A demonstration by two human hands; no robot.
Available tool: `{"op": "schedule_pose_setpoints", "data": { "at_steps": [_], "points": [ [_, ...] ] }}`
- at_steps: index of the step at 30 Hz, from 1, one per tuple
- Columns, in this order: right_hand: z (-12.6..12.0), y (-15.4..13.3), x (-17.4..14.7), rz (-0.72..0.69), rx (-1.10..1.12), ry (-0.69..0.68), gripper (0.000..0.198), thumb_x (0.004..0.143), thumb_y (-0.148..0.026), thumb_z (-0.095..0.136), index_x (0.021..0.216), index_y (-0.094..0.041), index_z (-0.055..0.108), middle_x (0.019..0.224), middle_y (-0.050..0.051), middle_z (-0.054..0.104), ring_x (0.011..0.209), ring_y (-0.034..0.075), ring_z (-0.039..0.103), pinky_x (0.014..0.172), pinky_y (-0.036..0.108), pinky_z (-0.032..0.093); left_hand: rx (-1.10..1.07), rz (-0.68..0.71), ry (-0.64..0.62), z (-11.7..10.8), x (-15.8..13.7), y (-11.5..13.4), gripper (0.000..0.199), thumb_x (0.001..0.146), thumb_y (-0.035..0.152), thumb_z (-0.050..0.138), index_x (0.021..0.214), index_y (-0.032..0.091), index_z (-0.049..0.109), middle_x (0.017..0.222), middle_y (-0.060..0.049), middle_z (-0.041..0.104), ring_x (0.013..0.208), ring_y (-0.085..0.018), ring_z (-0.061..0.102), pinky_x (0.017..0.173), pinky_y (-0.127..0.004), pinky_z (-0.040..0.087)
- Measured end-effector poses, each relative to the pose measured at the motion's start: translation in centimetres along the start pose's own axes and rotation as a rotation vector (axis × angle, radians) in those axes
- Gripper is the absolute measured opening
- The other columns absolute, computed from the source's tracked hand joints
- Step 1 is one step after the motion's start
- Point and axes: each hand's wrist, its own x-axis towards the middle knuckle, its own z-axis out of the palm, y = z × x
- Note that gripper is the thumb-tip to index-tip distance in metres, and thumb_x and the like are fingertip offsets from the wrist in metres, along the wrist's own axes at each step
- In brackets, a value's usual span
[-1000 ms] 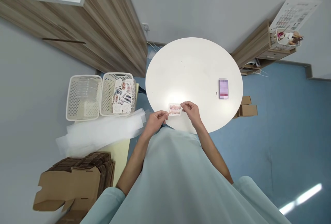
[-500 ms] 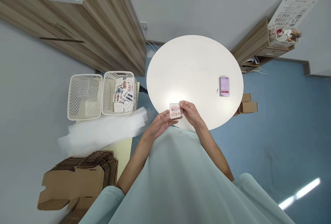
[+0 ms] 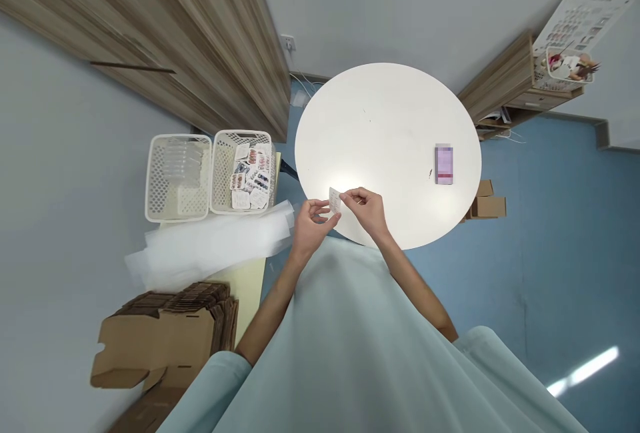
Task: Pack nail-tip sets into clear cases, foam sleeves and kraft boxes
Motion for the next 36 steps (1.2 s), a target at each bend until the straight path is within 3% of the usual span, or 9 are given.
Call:
{"op": "schedule_pose_setpoints", "data": {
  "at_steps": [5,10,14,20,23,26,29,33,36],
  "points": [
    [0.6,0.5,0.9,0.021,-0.046,0.040,0.025,0.085,-0.047,0.074,0.081,-0.022,0.075,0.081,0.002,0.072,0.074,0.018,0.059,0.071,0.033,0.050,0.034,0.014,0.049,-0.8,-0.2,0.2,0.054,0.076,0.043,0.088,0.119,0.023,0.060,0.127,-0.014,0.075,0.116,-0.028,0.073,0.093,-0.041,0.060],
    [-0.4,0.7,1.9,0.056,0.060,-0.027,0.025,0.084,-0.046,0.074,0.079,-0.021,0.074,0.081,0.001,0.070,0.074,0.017,0.058,0.074,0.033,0.051,-0.139,-0.127,0.025,-1.9,-0.1,0.5,0.050,0.077,0.054,0.086,0.109,0.019,0.067,0.095,-0.009,0.079,0.084,-0.023,0.075,0.077,-0.036,0.057],
    [-1.0,0.7,2.0,0.093,0.094,-0.069,0.025,0.082,-0.048,0.076,0.079,-0.023,0.074,0.080,0.001,0.068,0.073,0.016,0.055,0.072,0.031,0.049,-0.236,-0.197,-0.023,-2.5,0.0,0.6,0.054,0.071,0.052,0.092,0.107,0.018,0.070,0.090,-0.006,0.078,0.077,-0.020,0.072,0.071,-0.032,0.053],
    [-1.4,0.2,1.7,0.079,0.284,-0.205,0.033,0.087,-0.052,0.076,0.072,-0.023,0.069,0.073,0.000,0.057,0.072,0.015,0.051,0.072,0.030,0.046,-0.584,-0.342,-0.303,-2.4,-0.1,0.8,0.060,0.076,0.049,0.093,0.124,0.020,0.072,0.119,-0.011,0.079,0.102,-0.024,0.076,0.089,-0.034,0.057],
    [-1.3,0.0,1.4,0.094,0.369,-0.297,0.039,0.087,-0.057,0.077,0.072,-0.022,0.066,0.073,0.000,0.057,0.073,0.015,0.052,0.073,0.030,0.047,-0.692,-0.337,-0.511,-1.9,-0.4,1.3,0.066,0.078,0.057,0.090,0.130,0.020,0.072,0.138,-0.015,0.072,0.122,-0.032,0.072,0.099,-0.038,0.056],
    [-1.2,0.1,1.3,0.118,0.401,-0.341,0.041,0.086,-0.059,0.078,0.073,-0.023,0.066,0.072,-0.001,0.057,0.070,0.015,0.051,0.071,0.030,0.047,-0.720,-0.312,-0.590,-1.4,-0.8,1.9,0.069,0.076,0.060,0.090,0.129,0.020,0.073,0.143,-0.017,0.070,0.131,-0.037,0.067,0.103,-0.041,0.055],
    [-1.1,0.4,1.4,0.100,0.352,-0.287,0.035,0.087,-0.055,0.079,0.078,-0.022,0.071,0.076,-0.001,0.062,0.073,0.015,0.054,0.074,0.031,0.049,-0.669,-0.308,-0.518,-1.0,-0.8,2.1,0.071,0.075,0.055,0.093,0.131,0.019,0.071,0.141,-0.018,0.071,0.129,-0.037,0.068,0.102,-0.042,0.055],
    [-1.3,0.4,1.2,0.063,0.142,-0.073,0.029,0.083,-0.052,0.081,0.087,-0.023,0.078,0.091,0.002,0.073,0.084,0.018,0.061,0.082,0.033,0.051,-0.484,-0.296,-0.286,-0.4,-0.4,1.6,0.068,0.074,0.044,0.094,0.131,0.018,0.067,0.137,-0.019,0.073,0.124,-0.034,0.071,0.106,-0.046,0.053],
    [-1.4,0.0,0.6,0.024,0.048,-0.060,0.032,0.085,-0.054,0.077,0.086,-0.023,0.078,0.091,0.003,0.075,0.083,0.018,0.062,0.079,0.034,0.051,-0.341,-0.254,-0.131,0.0,-0.2,1.1,0.071,0.069,0.040,0.097,0.128,0.019,0.064,0.134,-0.018,0.074,0.121,-0.032,0.072,0.109,-0.050,0.053]
  ]
}}
